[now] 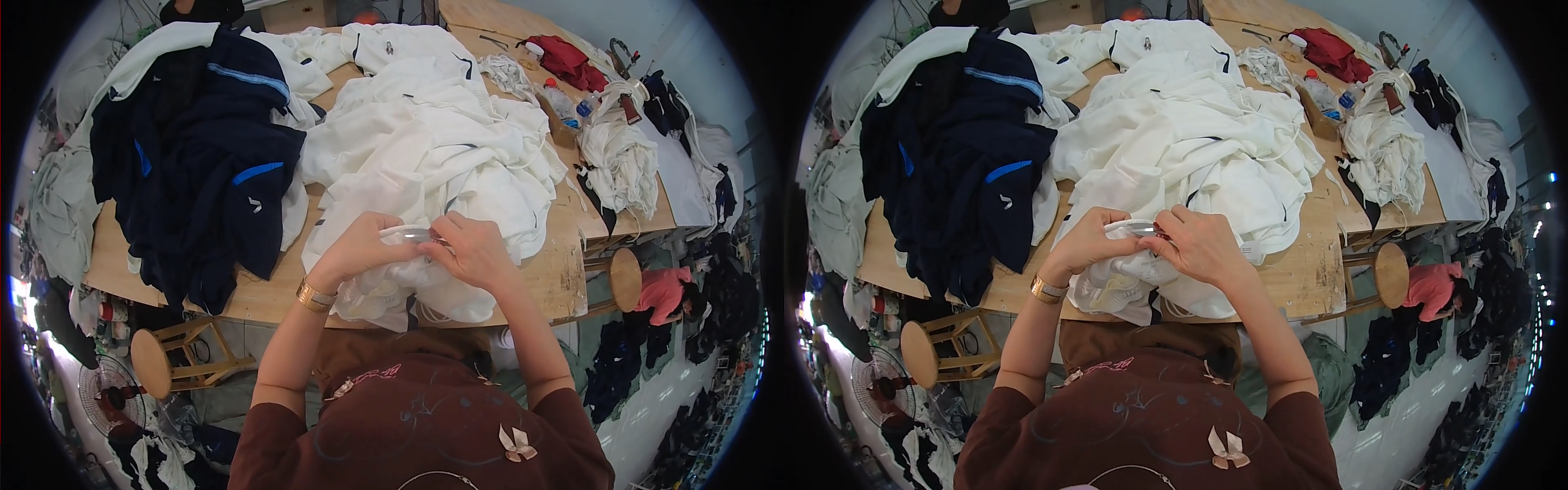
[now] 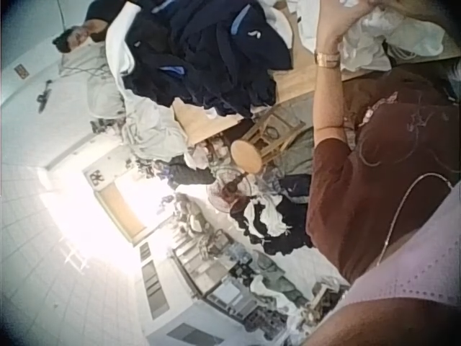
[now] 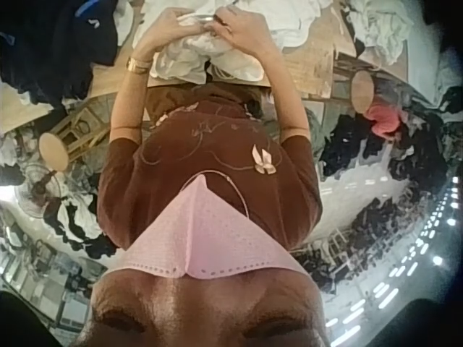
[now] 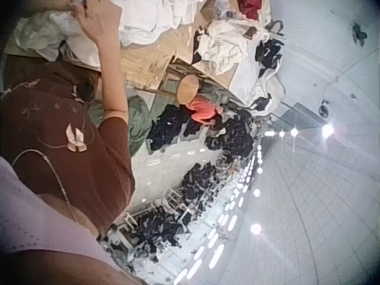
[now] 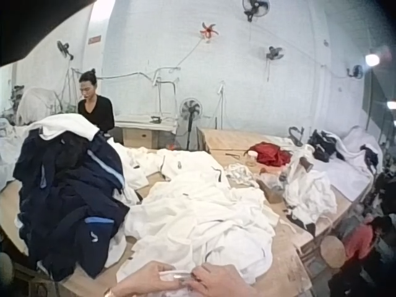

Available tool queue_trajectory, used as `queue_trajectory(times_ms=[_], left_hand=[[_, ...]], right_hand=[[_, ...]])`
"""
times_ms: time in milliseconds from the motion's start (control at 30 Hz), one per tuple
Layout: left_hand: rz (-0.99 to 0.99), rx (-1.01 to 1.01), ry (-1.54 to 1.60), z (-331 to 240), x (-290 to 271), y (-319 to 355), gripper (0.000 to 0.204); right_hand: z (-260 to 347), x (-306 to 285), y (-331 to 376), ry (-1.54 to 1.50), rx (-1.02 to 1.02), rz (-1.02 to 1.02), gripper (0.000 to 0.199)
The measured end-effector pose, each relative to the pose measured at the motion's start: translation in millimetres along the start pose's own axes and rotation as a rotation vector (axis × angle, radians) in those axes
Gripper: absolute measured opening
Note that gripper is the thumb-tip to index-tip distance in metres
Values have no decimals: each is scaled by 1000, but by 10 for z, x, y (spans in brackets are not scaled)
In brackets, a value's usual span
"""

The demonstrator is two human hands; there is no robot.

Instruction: Trimming loose threads from white shorts in a garment factory.

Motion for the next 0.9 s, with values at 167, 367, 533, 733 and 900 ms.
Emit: queue_trajectory(times_ms=[167,367,533,733,900], left_hand=[[-1,32,-52,-7,2,-11,27],[46,23,-127,-23,7,-38,25],[-9,91,-60,17,38,-63,30],[19,194,-171,-26,64,-93,30],[-37,247,-244,-55,75,-19,26]], right_hand=[[-2,-9,-15,13,-8,15,28],[-15,-29,-19,-17,-4,32,27],[-59,-15,-13,-417,200,25,19],[40,22,-127,-699,306,-2,21],[-109,219,-95,-732,360,21,10]])
Point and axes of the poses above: each hand's wrist, its own y-axis away from the middle knuckle, its own x-axis out of the palm, z = x × y, the point moved 1 cm from there along -y, towards the middle knuckle, and after that the axes turned 6 degrees about y, right-handed, at the moved point
